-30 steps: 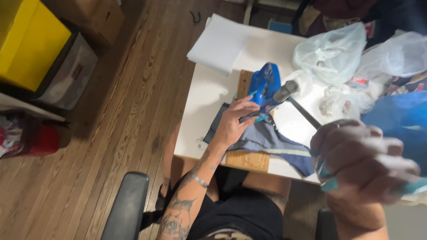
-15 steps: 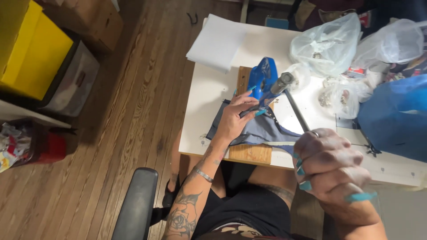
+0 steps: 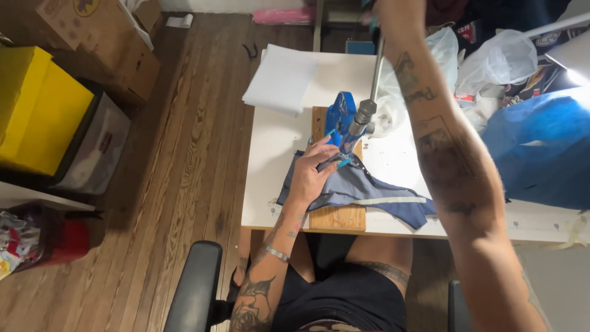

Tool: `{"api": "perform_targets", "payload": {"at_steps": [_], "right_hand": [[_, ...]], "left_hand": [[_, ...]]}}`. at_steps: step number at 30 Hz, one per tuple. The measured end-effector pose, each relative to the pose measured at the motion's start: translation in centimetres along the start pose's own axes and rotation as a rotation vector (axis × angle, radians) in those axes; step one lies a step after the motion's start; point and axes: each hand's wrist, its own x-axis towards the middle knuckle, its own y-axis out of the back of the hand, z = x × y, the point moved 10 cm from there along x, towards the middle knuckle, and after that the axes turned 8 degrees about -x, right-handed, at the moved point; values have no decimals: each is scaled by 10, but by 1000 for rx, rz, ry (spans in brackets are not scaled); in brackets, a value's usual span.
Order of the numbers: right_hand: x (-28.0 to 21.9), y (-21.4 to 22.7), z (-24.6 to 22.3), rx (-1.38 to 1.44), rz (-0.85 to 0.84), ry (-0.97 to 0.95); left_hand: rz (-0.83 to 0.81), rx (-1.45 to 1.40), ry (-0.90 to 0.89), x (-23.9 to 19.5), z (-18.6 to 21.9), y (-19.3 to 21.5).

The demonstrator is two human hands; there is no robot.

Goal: Attaching metal studs to denim fabric using a manual press

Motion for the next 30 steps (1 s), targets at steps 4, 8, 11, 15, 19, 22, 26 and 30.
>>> {"api": "perform_targets", "payload": {"at_steps": [4, 8, 11, 15, 19, 22, 26, 30], "right_hand": [[-48, -14, 1, -250, -32, -233], [-138, -5, -3, -360, -166, -350], [-213, 10, 17, -595, -268, -575], [-244, -7, 24, -616, -385, -689], [-238, -20, 22, -709, -437, -755], [-242, -23, 37, -744, -435, -749], [-237, -24, 43, -773, -396, -647], [-238, -22, 53, -653, -349, -625]], "left_hand": [[-75, -11, 17, 4, 27, 0], [-179, 58, 166, 10, 38, 15], [-126, 239, 339, 11, 42, 37], [-174, 434, 386, 10, 16, 38], [-223, 596, 578, 11, 5, 44], [-293, 599, 743, 7, 10, 48], [-311, 525, 789, 14, 2, 51], [-315, 487, 795, 16, 10, 44]]}}
